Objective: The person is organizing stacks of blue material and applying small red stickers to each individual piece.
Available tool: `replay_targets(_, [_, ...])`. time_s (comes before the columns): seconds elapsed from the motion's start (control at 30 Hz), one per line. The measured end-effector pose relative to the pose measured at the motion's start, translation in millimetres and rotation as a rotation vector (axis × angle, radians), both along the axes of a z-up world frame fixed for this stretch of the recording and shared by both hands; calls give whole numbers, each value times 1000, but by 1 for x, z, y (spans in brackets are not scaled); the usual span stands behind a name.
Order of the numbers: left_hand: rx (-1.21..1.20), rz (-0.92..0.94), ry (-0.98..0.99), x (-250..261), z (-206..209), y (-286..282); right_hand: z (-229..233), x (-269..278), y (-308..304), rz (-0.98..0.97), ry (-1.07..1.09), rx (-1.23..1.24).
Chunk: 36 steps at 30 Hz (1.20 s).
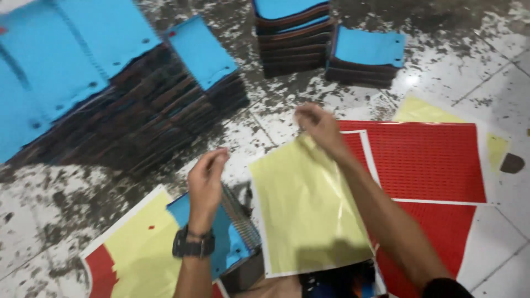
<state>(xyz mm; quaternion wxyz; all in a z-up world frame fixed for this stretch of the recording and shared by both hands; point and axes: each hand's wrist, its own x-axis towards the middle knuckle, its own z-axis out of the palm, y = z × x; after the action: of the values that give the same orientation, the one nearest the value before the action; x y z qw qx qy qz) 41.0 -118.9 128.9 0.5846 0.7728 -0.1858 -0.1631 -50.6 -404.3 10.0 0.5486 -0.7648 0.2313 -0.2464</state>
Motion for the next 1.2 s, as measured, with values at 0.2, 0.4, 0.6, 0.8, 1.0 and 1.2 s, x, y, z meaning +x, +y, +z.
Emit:
replay_targets(0.2, [120,-365,194,29,-76,-152,-23,-60,-188,-569,88,-122])
replay_targets(0.4, [253,-391,329,63,-144,-306,-17,-98,-259,-536,332,145])
replay_targets(0.6, [62,-341,500,74,-137,-393,-14,-62,-280,-398,312,352])
replay_targets(0.8, [183,-434,681,65,-109,-427,21,-19,-265,-293,509,521])
replay_targets(1.0, [97,-349,770,88,-115,-428,10,-21,-284,-353,417,602])
replay_targets(1.2, [65,-349,902,82,-104,-431,-10,-35,-313,-338,407,752])
